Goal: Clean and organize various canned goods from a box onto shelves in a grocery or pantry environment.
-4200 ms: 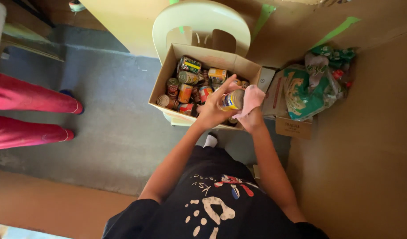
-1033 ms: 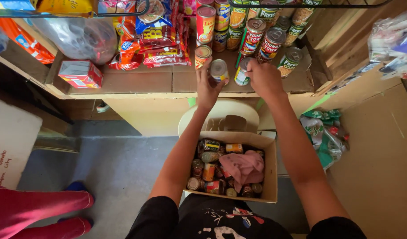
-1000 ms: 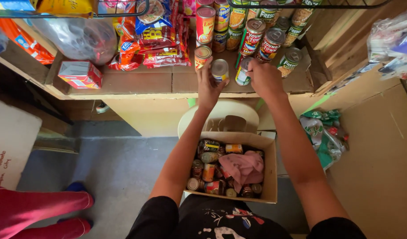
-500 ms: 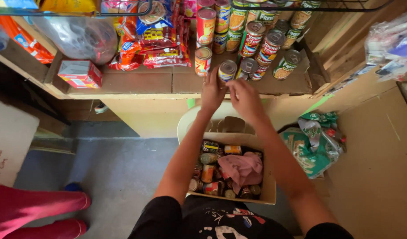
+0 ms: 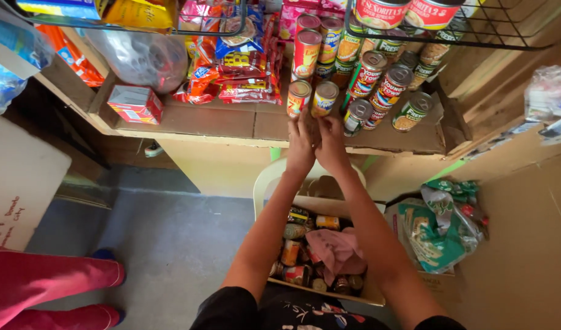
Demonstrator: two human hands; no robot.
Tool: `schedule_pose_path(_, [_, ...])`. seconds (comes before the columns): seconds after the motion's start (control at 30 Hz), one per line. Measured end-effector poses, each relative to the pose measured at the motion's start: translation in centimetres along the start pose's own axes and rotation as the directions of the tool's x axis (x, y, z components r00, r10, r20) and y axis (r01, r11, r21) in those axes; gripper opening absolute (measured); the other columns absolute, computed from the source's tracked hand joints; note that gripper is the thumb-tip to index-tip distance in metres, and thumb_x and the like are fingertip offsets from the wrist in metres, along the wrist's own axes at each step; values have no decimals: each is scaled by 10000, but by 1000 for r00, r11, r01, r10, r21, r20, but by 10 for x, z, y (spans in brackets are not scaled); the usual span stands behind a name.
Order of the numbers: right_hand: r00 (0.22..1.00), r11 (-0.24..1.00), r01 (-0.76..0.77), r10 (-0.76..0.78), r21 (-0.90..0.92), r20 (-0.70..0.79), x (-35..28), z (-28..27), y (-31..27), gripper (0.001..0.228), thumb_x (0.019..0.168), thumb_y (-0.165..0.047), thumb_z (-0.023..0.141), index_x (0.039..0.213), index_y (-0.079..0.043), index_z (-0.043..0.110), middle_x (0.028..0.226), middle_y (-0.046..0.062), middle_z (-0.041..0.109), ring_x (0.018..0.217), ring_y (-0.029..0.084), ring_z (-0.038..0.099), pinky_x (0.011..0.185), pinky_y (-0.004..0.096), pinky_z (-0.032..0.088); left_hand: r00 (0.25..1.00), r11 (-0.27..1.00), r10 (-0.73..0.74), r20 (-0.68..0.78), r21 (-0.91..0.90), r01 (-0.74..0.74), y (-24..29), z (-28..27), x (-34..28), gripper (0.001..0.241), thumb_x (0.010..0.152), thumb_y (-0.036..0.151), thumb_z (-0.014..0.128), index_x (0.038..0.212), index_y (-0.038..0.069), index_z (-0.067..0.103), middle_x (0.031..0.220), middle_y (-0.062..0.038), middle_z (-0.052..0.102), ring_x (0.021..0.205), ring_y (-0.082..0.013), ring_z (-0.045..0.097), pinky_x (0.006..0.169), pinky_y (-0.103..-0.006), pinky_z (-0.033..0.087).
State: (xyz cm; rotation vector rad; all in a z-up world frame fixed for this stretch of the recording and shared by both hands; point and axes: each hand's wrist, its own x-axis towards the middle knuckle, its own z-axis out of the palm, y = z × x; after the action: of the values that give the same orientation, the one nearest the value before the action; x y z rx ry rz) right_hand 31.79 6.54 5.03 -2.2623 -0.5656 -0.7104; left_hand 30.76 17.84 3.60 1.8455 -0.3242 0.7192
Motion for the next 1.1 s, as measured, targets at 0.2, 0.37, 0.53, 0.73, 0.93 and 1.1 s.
schedule_pose_path(0.2, [997, 994, -10, 18, -110, 77, 18, 60, 96, 692, 748, 46, 614, 1435, 10, 536, 1412, 269, 500, 1294, 466, 440, 1123, 510, 361, 968, 899, 195, 160, 366, -242, -38, 17, -2, 640, 780, -13, 680, 1391, -19, 489, 1374, -146, 540, 1268, -368, 525, 1097, -541, 375])
schedule_pose_path(0.37, [993, 985, -27, 45, -169, 105, 31, 62, 94, 604, 806, -8, 607, 1408, -37, 577, 1496, 209, 505, 1279, 469, 444, 1121, 532, 333, 961, 885, 149, 231, 403, -234, -36, 16, 3, 565, 732, 28, 707, 1275, -62, 581, 1358, -168, 588, 1235, -355, 513, 1077, -572, 341])
schedule_pose_path(0.53, [996, 994, -75, 78, -83, 41, 22, 34, 39, 591, 820, 30, 557, 1398, -90, 600, 1450, 169, 559, 1262, 451, 490, 1128, 492, 380, 956, 889, 211, 204, 367, -274, -33, 10, 6, 562, 726, 40, 703, 1273, -28, 597, 1357, -164, 593, 1265, -342, 518, 1044, -549, 355])
schedule_pose_path(0.73, [996, 990, 73, -67, 124, -55, -32, -27, -47, 644, 805, 102, 479, 1421, -67, 553, 1396, 178, 562, 1285, 435, 539, 1130, 476, 430, 973, 965, 144, 179, 192, -178, -20, 1, -36, 433, 896, 78, 678, 1310, 16, 568, 1303, -152, 549, 1200, -344, 528, 1034, -474, 428])
schedule_pose_path(0.93, [996, 996, 63, -67, 69, 62, -159, -34, -20, 514, 835, 64, 569, 1331, -71, 587, 1385, 184, 538, 1237, 400, 539, 1094, 496, 440, 929, 996, -14, 370, -72, 44, -36, 19, -213, 498, 903, 19, 590, 1384, -3, 463, 1382, -237, 465, 1240, -444, 472, 1050, -474, 470])
schedule_pose_path(1.1, [895, 989, -134, 148, -63, 421, -289, -40, 38, 407, 852, -24, 629, 1247, -110, 669, 1384, 151, 557, 1291, 400, 516, 1072, 536, 420, 611, 828, -353, 708, -67, 556, -39, 3, -322, 645, 845, -10, 473, 1474, 57, 344, 1409, -233, 461, 1119, -402, 658, 936, -468, 543])
